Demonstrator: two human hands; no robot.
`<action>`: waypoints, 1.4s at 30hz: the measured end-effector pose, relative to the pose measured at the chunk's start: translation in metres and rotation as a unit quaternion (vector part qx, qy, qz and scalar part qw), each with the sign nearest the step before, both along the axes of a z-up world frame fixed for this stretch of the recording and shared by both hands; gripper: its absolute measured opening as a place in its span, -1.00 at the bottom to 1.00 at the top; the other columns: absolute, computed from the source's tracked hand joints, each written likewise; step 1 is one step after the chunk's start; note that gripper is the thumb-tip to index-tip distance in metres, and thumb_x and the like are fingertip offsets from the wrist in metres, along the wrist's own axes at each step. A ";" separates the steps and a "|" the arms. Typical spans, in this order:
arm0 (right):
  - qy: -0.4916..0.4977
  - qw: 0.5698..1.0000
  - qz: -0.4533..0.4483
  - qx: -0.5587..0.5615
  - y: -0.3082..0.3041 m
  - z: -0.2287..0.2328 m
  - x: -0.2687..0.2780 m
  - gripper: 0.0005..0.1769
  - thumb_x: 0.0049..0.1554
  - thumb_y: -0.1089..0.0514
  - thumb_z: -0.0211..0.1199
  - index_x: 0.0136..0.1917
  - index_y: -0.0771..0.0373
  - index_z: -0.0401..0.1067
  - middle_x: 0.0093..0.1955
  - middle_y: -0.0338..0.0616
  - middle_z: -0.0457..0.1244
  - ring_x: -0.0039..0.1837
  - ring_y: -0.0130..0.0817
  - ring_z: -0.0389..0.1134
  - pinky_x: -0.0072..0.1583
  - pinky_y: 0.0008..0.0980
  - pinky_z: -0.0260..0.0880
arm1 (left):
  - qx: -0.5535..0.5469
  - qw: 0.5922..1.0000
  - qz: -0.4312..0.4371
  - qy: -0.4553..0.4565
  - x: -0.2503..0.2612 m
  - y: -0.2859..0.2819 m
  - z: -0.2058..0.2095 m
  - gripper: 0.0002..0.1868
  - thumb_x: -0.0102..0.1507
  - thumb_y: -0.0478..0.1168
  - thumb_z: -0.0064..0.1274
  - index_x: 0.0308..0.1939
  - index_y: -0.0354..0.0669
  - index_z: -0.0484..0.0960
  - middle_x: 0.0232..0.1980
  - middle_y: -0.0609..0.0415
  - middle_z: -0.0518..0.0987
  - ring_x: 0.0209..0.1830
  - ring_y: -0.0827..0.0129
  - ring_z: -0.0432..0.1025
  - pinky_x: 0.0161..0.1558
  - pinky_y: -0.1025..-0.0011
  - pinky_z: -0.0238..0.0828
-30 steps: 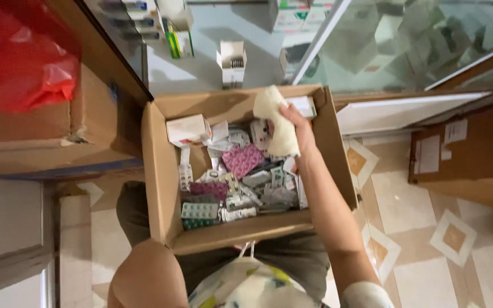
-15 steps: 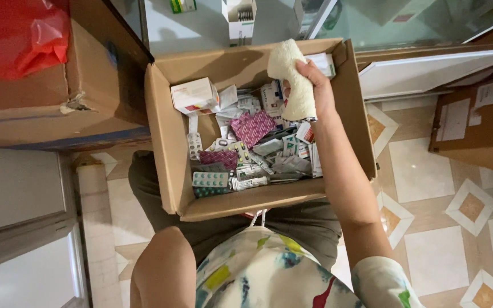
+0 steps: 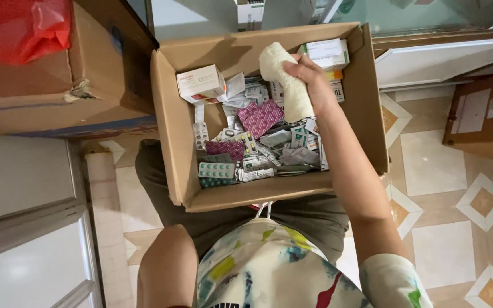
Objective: The recorder is sorting and organizing various medication boxes and blister packs from a large cardboard box.
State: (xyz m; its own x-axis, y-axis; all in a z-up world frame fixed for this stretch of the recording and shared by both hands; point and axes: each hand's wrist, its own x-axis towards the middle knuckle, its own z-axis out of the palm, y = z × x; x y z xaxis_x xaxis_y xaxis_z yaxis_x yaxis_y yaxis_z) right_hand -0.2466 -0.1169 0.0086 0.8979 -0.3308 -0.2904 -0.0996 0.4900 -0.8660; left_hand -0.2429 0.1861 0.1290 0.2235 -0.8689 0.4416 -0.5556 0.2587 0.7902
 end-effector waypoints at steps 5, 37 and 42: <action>0.009 0.999 -0.030 -0.004 -0.003 0.022 -0.002 -0.71 0.14 0.11 0.25 0.11 0.24 0.41 -0.11 -0.15 0.34 -0.22 -0.41 0.37 -0.21 -0.43 0.41 | 0.016 0.999 -0.040 -0.010 -0.001 -0.008 0.009 -0.72 0.31 -0.14 0.13 0.03 -0.19 0.55 -0.06 0.00 0.56 -0.09 0.19 0.50 -0.06 0.25 0.51; -0.046 0.995 -0.089 0.002 -0.026 0.032 -0.015 -0.63 0.20 0.06 0.18 0.22 0.26 0.36 -0.06 -0.09 0.33 -0.15 -0.38 0.40 -0.18 -0.39 0.45 | 0.459 0.883 -0.012 -0.095 0.049 -0.122 -0.182 -0.77 0.32 -0.25 -0.01 0.01 -0.26 0.56 -0.02 -0.09 0.53 -0.30 0.40 0.33 -0.24 0.36 0.47; -0.159 0.983 -0.077 0.044 -0.031 0.032 -0.018 -0.52 0.21 0.03 0.13 0.34 0.24 0.28 0.00 -0.06 0.33 -0.13 -0.33 0.36 -0.10 -0.38 0.43 | 0.160 0.938 0.104 0.291 0.084 -0.109 -0.168 -0.69 0.42 -0.21 0.02 0.17 -0.31 0.46 0.06 -0.12 0.63 -0.08 0.29 0.59 -0.06 0.33 0.57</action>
